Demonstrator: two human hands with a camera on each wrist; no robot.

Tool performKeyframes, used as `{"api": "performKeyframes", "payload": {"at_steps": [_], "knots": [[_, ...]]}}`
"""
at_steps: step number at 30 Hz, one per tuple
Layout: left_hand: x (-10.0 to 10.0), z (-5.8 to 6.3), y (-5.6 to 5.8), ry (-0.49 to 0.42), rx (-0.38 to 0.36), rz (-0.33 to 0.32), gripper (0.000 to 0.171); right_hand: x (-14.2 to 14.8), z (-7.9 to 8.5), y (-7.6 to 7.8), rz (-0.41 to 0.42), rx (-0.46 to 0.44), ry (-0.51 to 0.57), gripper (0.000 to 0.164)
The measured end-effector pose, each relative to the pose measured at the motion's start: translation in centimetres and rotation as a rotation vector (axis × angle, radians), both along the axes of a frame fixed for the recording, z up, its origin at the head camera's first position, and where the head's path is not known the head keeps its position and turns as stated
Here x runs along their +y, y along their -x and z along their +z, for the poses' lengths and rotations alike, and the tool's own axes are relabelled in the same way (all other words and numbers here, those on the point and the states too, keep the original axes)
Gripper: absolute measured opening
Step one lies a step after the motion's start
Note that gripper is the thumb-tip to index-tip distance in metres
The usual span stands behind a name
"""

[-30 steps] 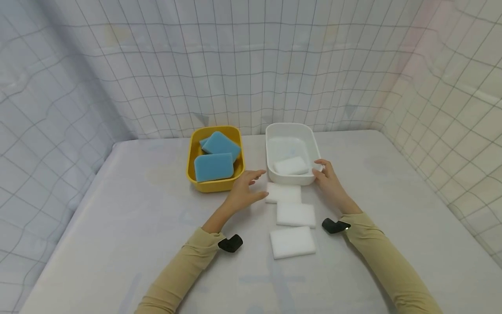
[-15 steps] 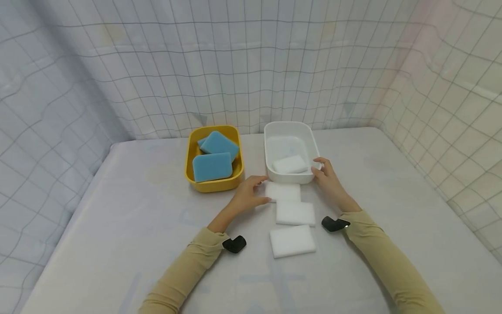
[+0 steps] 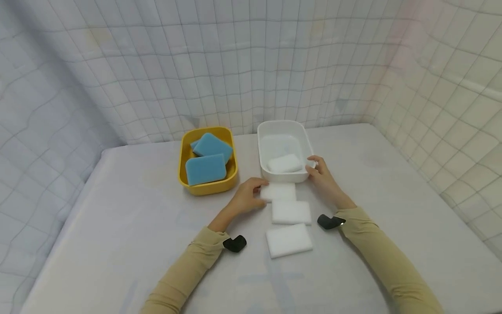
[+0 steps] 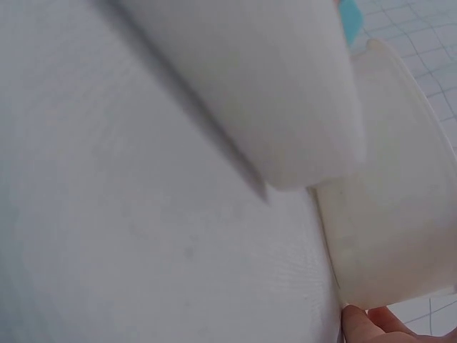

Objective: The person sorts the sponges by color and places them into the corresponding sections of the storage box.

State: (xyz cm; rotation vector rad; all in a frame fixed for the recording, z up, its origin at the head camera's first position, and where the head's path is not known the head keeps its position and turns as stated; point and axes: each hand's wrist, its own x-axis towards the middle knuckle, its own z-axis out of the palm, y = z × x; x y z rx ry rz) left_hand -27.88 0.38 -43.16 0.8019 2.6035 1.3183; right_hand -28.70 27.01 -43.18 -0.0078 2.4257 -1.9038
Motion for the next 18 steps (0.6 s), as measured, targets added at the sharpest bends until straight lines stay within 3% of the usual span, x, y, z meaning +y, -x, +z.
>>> {"api": "performKeyframes", "payload": {"at_steps": [11,18], "knots": [[-0.1,0.2,-0.1,0.040,0.037,0.025,0.048,0.2,-0.7,0.5,-0.013,0.007,0.004,0.041],[-1.1,1.1,-1.5,0.031,0.025,0.062,0.046,0.1,-0.8,0.6,-0.015,0.012,0.013,0.040]]}}
